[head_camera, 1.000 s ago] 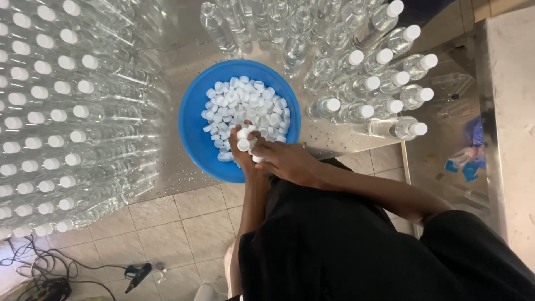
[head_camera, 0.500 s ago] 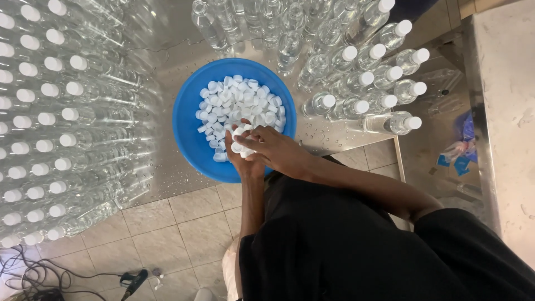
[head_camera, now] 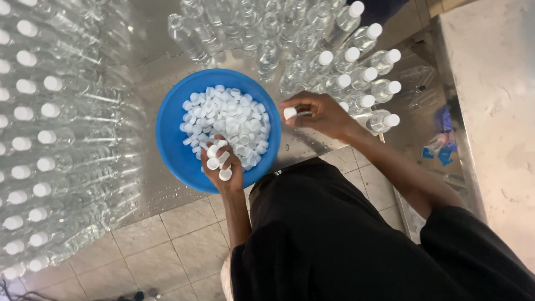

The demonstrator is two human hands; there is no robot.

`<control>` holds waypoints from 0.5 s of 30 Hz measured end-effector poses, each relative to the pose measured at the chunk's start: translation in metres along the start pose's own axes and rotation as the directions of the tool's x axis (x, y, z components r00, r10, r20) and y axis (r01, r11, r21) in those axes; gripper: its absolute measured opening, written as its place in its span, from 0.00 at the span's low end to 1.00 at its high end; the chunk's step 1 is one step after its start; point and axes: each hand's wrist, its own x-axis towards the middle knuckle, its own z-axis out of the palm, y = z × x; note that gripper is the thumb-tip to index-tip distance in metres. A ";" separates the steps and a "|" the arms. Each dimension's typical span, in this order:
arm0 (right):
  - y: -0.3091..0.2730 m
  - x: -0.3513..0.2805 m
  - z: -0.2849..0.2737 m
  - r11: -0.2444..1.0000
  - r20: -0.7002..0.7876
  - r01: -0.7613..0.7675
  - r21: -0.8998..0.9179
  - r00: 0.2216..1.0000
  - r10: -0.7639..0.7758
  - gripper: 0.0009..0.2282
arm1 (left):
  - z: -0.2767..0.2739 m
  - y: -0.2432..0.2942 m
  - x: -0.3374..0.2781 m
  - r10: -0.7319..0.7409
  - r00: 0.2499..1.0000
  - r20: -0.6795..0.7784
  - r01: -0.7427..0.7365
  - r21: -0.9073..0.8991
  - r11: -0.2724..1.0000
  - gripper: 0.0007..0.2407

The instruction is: Manually placing and screwing plastic caps onto clear plastic water bottles on a production line.

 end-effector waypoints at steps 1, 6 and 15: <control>-0.003 0.001 -0.013 1.000 -0.011 0.002 0.001 1.000 -0.002 0.20 | -0.001 0.001 0.002 -0.011 1.000 -0.001 0.011 0.002 1.000 0.16; -0.027 0.012 -0.074 0.832 -0.190 0.000 -0.554 0.974 -0.127 0.15 | 0.014 0.002 -0.006 0.006 1.000 0.028 -0.007 0.043 0.999 0.12; -0.047 0.060 -0.100 0.813 -0.052 -0.028 -0.582 0.999 -0.003 0.14 | 0.011 0.000 -0.012 0.036 0.999 0.001 -0.036 0.061 0.997 0.11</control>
